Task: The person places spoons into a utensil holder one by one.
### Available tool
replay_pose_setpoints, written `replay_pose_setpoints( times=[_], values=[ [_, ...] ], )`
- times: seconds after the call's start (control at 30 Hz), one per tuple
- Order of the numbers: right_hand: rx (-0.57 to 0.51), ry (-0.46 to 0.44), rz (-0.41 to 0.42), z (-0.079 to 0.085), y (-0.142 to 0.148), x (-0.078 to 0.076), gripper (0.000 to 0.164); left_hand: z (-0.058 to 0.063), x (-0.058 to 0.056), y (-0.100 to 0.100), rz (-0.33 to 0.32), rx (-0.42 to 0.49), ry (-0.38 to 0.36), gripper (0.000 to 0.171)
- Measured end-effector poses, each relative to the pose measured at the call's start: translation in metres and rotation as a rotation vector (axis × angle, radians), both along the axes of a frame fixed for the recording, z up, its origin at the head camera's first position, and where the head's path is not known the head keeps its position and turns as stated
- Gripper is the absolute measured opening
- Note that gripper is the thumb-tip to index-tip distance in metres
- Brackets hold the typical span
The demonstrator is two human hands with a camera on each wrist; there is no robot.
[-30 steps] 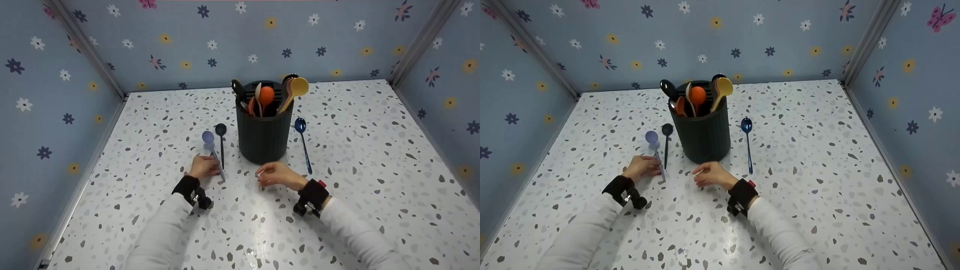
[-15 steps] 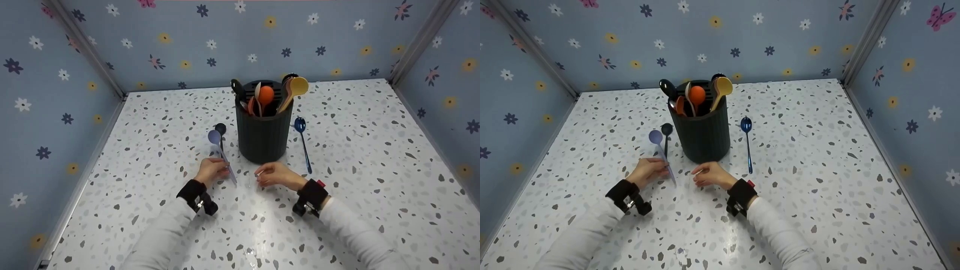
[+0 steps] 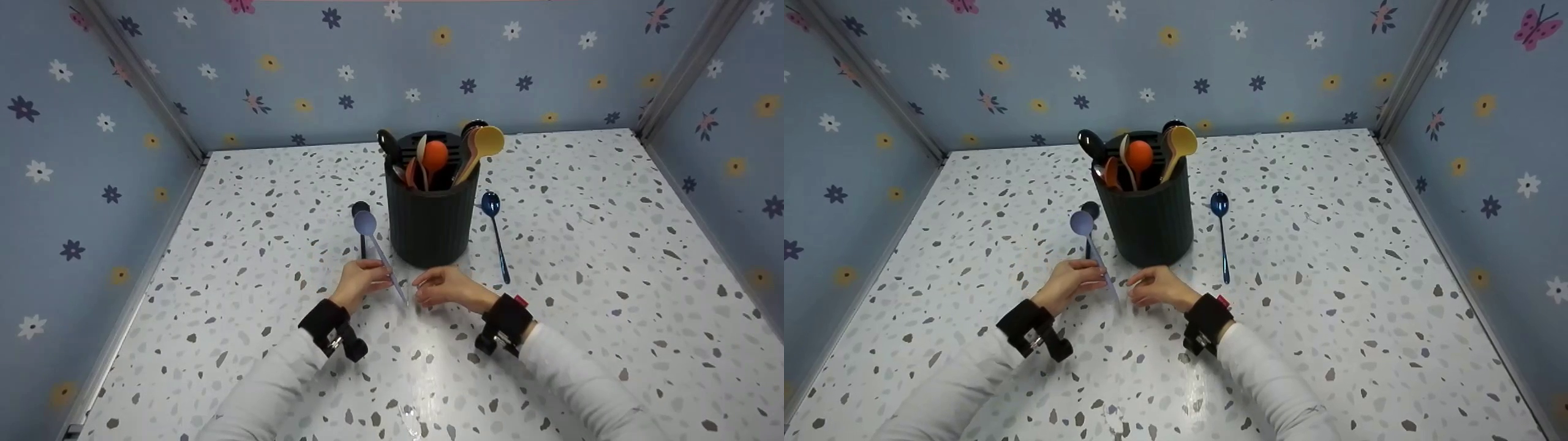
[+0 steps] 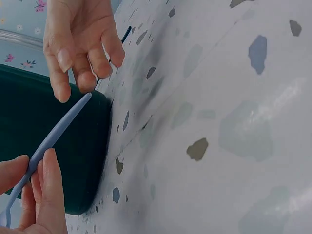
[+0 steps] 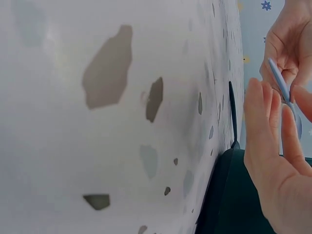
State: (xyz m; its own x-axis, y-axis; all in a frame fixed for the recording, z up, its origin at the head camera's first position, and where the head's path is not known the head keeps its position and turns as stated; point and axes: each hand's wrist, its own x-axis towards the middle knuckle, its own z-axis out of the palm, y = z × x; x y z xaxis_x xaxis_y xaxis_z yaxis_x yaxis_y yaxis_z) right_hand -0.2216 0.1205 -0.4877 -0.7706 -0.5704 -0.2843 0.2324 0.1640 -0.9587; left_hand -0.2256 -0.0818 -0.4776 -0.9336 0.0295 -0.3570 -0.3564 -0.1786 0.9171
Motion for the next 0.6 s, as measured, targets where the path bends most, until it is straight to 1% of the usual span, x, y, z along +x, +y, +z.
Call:
replay_pose_setpoints(
  times=[0.17, 0.3, 0.47, 0.6],
  values=[
    [0.028, 0.032, 0.014, 0.001, -0.001, 0.001, 0.038, 0.000, 0.005, 0.006, -0.017, 0.027, 0.019, 0.025],
    [0.029, 0.055, 0.025, 0.001, -0.003, 0.002, 0.034, 0.001, 0.009, 0.010, -0.034, 0.028, 0.040, 0.028],
    [0.039, 0.076, 0.015, 0.002, -0.004, 0.003, 0.030, 0.004, 0.012, 0.014, -0.045, 0.021, 0.060, 0.026],
    [0.054, 0.078, 0.006, 0.004, -0.005, 0.003, 0.030, 0.007, 0.014, 0.017, -0.060, 0.011, 0.056, 0.029]
  ],
)
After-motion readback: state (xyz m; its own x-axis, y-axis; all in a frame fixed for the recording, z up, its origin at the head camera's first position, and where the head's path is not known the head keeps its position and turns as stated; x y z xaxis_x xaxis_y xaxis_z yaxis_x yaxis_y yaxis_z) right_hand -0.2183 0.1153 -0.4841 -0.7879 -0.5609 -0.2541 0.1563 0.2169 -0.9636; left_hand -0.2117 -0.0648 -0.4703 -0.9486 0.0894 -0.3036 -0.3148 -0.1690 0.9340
